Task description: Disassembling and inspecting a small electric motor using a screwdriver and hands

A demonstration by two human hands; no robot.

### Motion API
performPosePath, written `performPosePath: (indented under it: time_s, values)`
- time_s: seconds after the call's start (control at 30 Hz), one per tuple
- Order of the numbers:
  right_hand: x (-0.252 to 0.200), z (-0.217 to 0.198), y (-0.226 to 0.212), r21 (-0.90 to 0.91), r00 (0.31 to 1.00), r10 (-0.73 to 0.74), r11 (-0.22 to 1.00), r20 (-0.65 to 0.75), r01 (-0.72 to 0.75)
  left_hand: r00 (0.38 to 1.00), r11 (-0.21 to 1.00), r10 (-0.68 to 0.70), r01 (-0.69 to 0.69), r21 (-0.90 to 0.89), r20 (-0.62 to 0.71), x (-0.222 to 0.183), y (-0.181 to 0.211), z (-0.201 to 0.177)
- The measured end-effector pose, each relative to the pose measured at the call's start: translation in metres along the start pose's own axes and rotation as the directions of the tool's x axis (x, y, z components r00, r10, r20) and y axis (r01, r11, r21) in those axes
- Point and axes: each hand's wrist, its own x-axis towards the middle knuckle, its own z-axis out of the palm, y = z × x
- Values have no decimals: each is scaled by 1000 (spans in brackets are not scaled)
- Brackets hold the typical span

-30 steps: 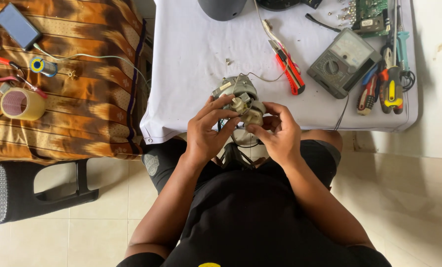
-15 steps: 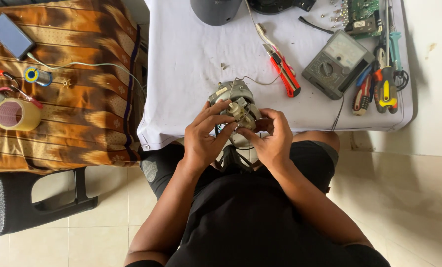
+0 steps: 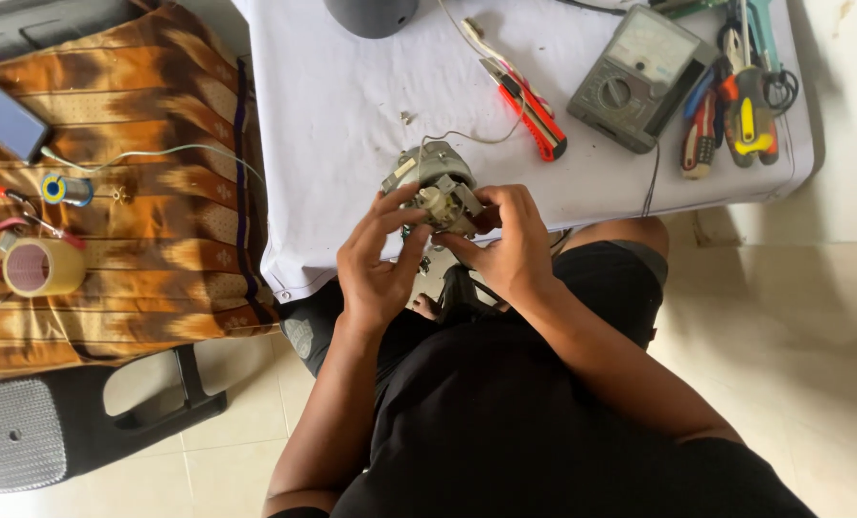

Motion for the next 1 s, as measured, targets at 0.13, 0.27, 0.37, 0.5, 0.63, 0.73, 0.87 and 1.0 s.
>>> performPosePath:
  time_s: [0.13,0.27,0.37,0.5,0.63,0.73,0.87,1.0]
  values:
    - [-3,3,6,54,998,-53,997,-26,54,995,990,-89,83,-115,-47,-15,-27,0]
    - [-1,-4,0,50,994,-113,992,12,112,979,935,-206,194,-296,-10,-22,-39,4]
    - [-2,-8,5,22,984,-168,986,54,167,975,929,-223,218,-298,18,-25,-48,-2]
    - [-10,-9,20,126,993,-79,990,84,68,974,876,-207,226,-426,92,-22,-57,-8]
    - [-11,-13,26,251,990,104,960,95,-125,972,916,-179,221,-335,151,-21,-59,-12]
    - [-5,-14,30,224,982,152,959,113,-174,969,959,-234,244,-143,84,-21,-53,-1]
    - [-3,-14,40,232,973,179,950,145,-209,966,951,-256,259,-171,38,-21,-54,12]
    - [-2,-15,32,243,976,161,951,145,-193,961,959,-274,275,-66,25,-17,-48,9]
